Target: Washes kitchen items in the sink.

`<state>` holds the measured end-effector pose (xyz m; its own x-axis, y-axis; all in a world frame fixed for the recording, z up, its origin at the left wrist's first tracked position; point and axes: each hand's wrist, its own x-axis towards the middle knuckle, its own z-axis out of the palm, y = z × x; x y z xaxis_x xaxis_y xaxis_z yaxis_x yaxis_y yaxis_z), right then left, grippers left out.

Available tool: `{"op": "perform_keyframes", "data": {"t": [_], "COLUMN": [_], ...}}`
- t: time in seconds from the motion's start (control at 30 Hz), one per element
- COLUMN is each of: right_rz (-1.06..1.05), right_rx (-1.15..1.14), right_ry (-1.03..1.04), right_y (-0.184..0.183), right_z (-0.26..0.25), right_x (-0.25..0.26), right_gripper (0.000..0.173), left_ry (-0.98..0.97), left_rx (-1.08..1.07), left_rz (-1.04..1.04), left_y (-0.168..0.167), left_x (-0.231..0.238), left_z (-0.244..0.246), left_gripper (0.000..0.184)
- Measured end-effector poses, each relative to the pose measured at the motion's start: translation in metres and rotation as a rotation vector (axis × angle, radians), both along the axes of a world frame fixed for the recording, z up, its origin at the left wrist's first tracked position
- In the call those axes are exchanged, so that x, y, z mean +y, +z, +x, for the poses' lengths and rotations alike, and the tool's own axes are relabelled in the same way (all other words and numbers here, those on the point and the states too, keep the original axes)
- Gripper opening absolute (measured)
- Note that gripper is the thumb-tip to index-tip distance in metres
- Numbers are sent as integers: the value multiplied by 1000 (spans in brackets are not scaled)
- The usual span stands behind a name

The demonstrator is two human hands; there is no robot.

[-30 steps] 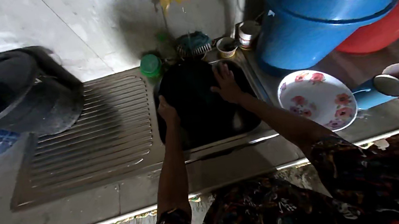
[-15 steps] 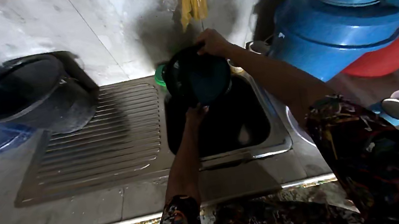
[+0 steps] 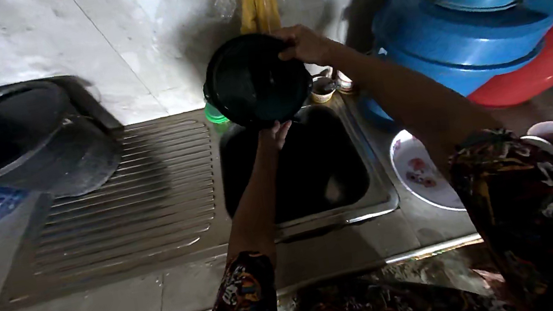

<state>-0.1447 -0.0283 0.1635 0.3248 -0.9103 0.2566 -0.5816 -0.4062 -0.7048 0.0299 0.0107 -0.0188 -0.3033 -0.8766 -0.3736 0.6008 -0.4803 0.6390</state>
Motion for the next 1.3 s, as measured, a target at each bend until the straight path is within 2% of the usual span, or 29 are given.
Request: {"op": "perform_keyframes", "data": {"t": [0.1,0.2,0.3,0.43,0.5,0.57,0.63,0.7,0.77,0.87,0.97,1.03,1.07,1.17,1.23,1.3], "right_rz": [-87,-68,-33,26,43,91,123,189,305,472,714,801,810,725,640,565], "right_rx": [229,382,529,592,540,421,226,-17,-295,-734,-1052,-1222,-1219,-974,-845,-676], "right_ry": [-147,-278,-293,-330,-377,-460,-552,-622,-664,-687,-572,-499,-467,-451,-479,-534], "right_y": [6,19,26,31,29,13,-18,-63,-114,-185,-215,-219,-212,-178,-152,-126], "right_z": [-7,-13,-25,-23,-19,-20,-24,-24,-14,19,63,73,71,54,39,27], "right_x": [26,48,59,61,60,59,59,65,76,88,98,98,100,113,126,140], "right_gripper": [40,37,31,31,33,36,39,40,44,51,52,50,51,54,60,71], "left_ry": [4,-53,-89,-140,-137,-169,-147,-53,33,91,173,220,238,256,135,-57], "left_rx": [13,-207,-413,-497,-503,-457,-381,-398,-553,-831,-1016,-1081,-1099,-1109,-1058,-1011], "left_rz": [52,-89,-204,-293,-233,-139,-107,-102,-125,-311,-448,-510,-520,-446,-388,-326], "left_y": [-7,-9,4,6,3,-2,-7,-5,11,33,53,52,49,18,-8,-24], "left_x": [-16,-24,-29,-32,-24,-8,3,5,1,-11,-13,-11,-6,17,39,61], "left_z": [-14,-4,6,10,11,19,31,48,68,90,98,105,109,113,105,89], "left_gripper": [47,46,45,45,42,52,54,49,49,45,42,44,46,56,63,58]}}
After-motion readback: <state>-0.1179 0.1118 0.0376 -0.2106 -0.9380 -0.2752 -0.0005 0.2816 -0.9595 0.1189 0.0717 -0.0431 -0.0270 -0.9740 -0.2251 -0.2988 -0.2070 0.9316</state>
